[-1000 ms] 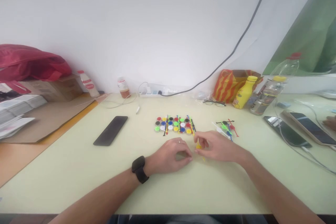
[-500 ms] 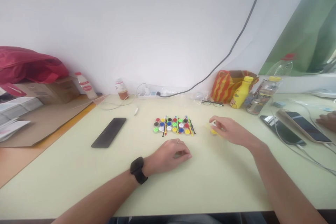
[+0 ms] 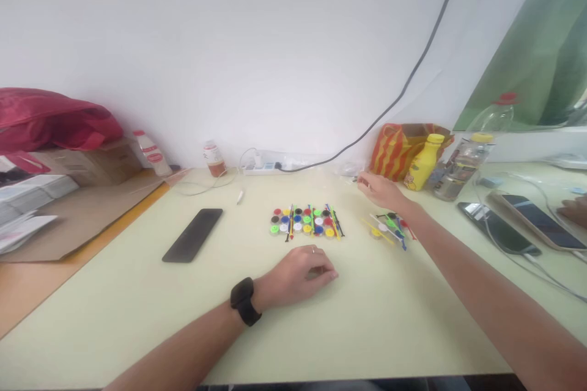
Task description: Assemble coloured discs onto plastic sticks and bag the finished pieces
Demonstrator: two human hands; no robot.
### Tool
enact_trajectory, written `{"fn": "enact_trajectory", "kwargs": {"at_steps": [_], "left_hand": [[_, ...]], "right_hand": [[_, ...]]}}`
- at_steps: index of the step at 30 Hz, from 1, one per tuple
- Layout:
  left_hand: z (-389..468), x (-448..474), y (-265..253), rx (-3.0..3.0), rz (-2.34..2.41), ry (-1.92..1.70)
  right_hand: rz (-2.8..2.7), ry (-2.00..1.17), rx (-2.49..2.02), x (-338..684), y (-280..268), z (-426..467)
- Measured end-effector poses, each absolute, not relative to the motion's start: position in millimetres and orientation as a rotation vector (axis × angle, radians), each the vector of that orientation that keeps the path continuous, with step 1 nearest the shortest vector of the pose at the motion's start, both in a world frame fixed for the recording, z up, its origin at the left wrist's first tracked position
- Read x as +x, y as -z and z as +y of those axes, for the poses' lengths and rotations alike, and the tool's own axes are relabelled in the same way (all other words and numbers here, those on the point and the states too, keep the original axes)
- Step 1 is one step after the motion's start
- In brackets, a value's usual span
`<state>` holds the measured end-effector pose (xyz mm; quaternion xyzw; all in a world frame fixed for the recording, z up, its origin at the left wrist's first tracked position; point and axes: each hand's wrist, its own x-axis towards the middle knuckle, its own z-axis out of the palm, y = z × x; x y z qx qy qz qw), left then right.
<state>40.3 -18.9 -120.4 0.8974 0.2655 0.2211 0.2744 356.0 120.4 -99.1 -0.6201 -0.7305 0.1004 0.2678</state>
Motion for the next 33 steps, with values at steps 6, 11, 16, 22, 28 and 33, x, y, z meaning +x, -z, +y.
{"fn": "enact_trajectory", "kwargs": {"at_steps": [6, 11, 16, 22, 28, 33], "left_hand": [[-20.5, 39.7, 120.0, 2.44, 0.711, -0.609], [-22.6, 40.0, 118.1, 2.421, 0.723, -0.712], [-22.6, 39.3, 119.7, 2.366, 0.712, -0.887], [-12.1, 37.1, 96.1, 2.323, 0.754, -1.148], [17.2, 38.1, 22.0, 2.283, 0.927, -1.008], [43.3, 37.9, -18.8, 2.321, 0.814, -0.606]], "right_hand": [[-1.622, -0.5, -1.661, 353.5, 120.2, 162.5], [-1.411, -0.596, -1.579, 347.9, 120.2, 172.5], [-1.221, -0.413, -1.528, 361.7, 91.1, 158.5], [-1.255, -0.418, -1.315, 395.7, 27.8, 109.2], [-2.039, -0.96, -0.949, 367.0, -27.8, 52.9], [-2.445, -1.138, -0.669, 330.2, -38.3, 43.6]]}}
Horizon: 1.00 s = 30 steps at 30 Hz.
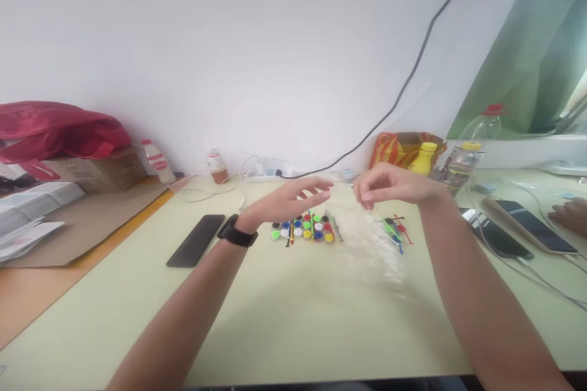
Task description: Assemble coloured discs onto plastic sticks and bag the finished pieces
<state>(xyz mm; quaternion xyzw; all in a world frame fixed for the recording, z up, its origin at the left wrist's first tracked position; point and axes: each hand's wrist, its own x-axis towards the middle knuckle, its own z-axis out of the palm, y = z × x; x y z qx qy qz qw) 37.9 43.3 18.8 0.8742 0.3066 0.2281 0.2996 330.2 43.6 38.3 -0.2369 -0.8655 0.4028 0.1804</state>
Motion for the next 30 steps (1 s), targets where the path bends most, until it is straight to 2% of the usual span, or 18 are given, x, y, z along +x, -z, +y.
{"fn": "enact_trajectory", "kwargs": {"at_steps": [5, 10, 15, 22, 30], "left_hand": [[67.3, 29.9, -8.7, 2.305, 0.637, -0.331], [83.6, 20.3, 10.4, 2.142, 0.817, -0.392], [83.9, 21.4, 11.3, 2.038, 0.816, -0.497], [91.2, 9.1, 5.9, 1.927, 0.888, -0.829], [89.1, -3.8, -5.1, 2.069, 0.927, -0.581]], "right_hand": [[-2.549, -1.119, -0.79, 315.6, -25.5, 51.3], [-2.5, -1.02, -0.986, 313.2, -15.5, 59.9], [-2.261, -1.049, -1.056, 311.6, -9.5, 62.2], [-2.188, -1.392, -1.161, 305.5, 0.5, 61.9], [-2.278, -1.376, -1.159, 312.1, -0.6, 63.9]]}}
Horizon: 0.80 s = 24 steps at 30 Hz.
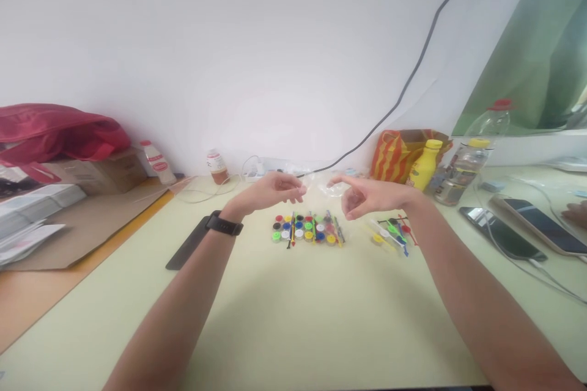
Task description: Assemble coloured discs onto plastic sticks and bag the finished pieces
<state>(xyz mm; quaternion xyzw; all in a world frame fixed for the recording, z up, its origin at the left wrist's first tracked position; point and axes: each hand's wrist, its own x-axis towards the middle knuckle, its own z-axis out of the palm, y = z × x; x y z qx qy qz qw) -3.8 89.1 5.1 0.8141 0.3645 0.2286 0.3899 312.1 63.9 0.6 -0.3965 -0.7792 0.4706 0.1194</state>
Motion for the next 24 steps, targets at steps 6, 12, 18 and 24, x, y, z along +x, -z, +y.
{"fn": "enact_trajectory", "kwargs": {"at_steps": [6, 12, 18, 24], "left_hand": [[97.3, -8.0, 2.8, 2.069, 0.894, -0.472], [100.9, -10.5, 7.9, 2.026, 0.893, -0.572], [103.9, -9.2, 13.1, 2.076, 0.883, -0.397], [105.6, -8.2, 16.0, 2.014, 0.897, -0.56]], "right_hand": [[-2.329, -1.254, -1.227, 319.4, 0.7, 68.1], [-2.25, -1.231, -1.208, 332.8, -1.6, 69.2], [-2.161, -1.287, -1.163, 338.7, -3.4, 72.7], [-1.931, -1.336, -1.099, 331.8, 5.9, 78.0]]}}
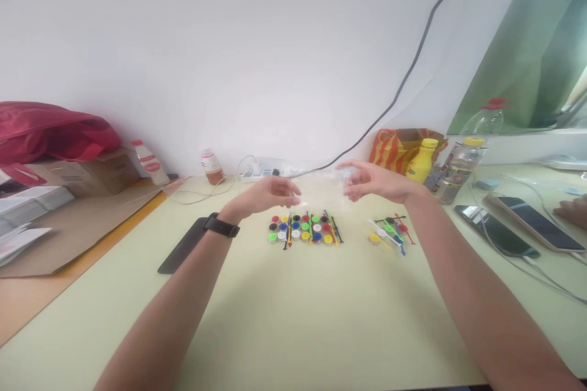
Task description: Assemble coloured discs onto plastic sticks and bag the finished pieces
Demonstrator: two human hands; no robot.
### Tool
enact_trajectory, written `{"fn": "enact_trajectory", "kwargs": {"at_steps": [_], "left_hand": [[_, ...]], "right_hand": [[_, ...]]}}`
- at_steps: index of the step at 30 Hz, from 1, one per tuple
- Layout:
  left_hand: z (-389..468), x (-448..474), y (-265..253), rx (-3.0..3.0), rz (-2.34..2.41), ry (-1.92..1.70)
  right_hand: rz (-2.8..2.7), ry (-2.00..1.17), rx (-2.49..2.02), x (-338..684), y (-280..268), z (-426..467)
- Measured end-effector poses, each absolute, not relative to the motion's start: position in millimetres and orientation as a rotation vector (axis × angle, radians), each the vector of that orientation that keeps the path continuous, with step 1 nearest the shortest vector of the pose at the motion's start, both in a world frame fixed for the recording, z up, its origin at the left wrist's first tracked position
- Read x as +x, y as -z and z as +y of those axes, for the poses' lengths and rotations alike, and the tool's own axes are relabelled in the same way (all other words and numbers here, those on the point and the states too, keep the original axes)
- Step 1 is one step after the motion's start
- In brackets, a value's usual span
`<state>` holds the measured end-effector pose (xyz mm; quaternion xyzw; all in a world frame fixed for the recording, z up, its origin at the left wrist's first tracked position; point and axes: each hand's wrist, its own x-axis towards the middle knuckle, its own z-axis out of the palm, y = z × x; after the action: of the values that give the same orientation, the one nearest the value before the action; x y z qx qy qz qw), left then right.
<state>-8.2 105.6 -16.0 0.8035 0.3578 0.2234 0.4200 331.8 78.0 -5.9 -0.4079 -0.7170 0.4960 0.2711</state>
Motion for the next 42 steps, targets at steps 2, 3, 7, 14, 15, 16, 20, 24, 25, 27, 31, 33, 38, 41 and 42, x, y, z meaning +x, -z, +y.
{"fn": "enact_trajectory", "kwargs": {"at_steps": [2, 3, 7, 14, 15, 16, 20, 24, 25, 27, 31, 33, 38, 41, 42], "left_hand": [[104.7, -7.8, 16.5, 1.983, 0.909, -0.61], [104.5, -7.6, 17.0, 1.97, 0.908, -0.611], [105.8, -7.8, 19.7, 1.924, 0.877, -0.577], [103.8, -7.8, 16.5, 1.932, 0.865, -0.56], [103.6, -7.4, 16.4, 1.926, 0.873, -0.584], [103.8, -7.0, 16.7, 1.92, 0.881, -0.604], [106.7, -7.6, 18.4, 1.906, 0.896, -0.674], [107.8, -9.1, 17.9, 1.93, 0.9, -0.686], [107.7, -9.0, 17.8, 1.935, 0.897, -0.688], [108.0, -8.2, 18.3, 1.932, 0.891, -0.701], [110.4, -6.9, 21.9, 1.899, 0.898, -0.776], [111.2, -6.9, 23.2, 1.882, 0.888, -0.799], [105.1, -2.3, 18.9, 1.941, 0.905, -0.746], [95.6, 6.1, 12.7, 1.998, 0.875, -0.659], [91.9, 9.3, 10.8, 2.008, 0.852, -0.612]], "right_hand": [[-1.879, -1.397, -1.092, 329.1, 9.8, 80.1], [-1.871, -1.421, -1.084, 328.2, 11.0, 81.0], [-1.898, -1.43, -1.054, 329.2, 9.7, 81.7], [-1.925, -1.337, -1.09, 336.2, 2.5, 77.4], [-1.929, -1.324, -1.099, 336.5, 2.2, 77.3], [-1.938, -1.316, -1.103, 336.8, 2.0, 77.3], [-2.011, -1.32, -1.093, 339.7, 1.1, 78.2], [-2.03, -1.309, -1.111, 342.9, 1.4, 79.4], [-2.024, -1.309, -1.11, 343.2, 1.7, 79.8], [-2.014, -1.309, -1.101, 343.1, 2.5, 80.8], [-2.039, -1.284, -1.11, 340.9, 3.6, 82.2], [-2.045, -1.263, -1.127, 339.9, 3.9, 81.6], [-2.026, -1.14, -1.25, 342.3, 1.4, 75.5], [-1.983, -0.88, -1.298, 342.2, -3.7, 71.2], [-1.96, -0.815, -1.275, 339.9, -5.7, 69.6]]}}
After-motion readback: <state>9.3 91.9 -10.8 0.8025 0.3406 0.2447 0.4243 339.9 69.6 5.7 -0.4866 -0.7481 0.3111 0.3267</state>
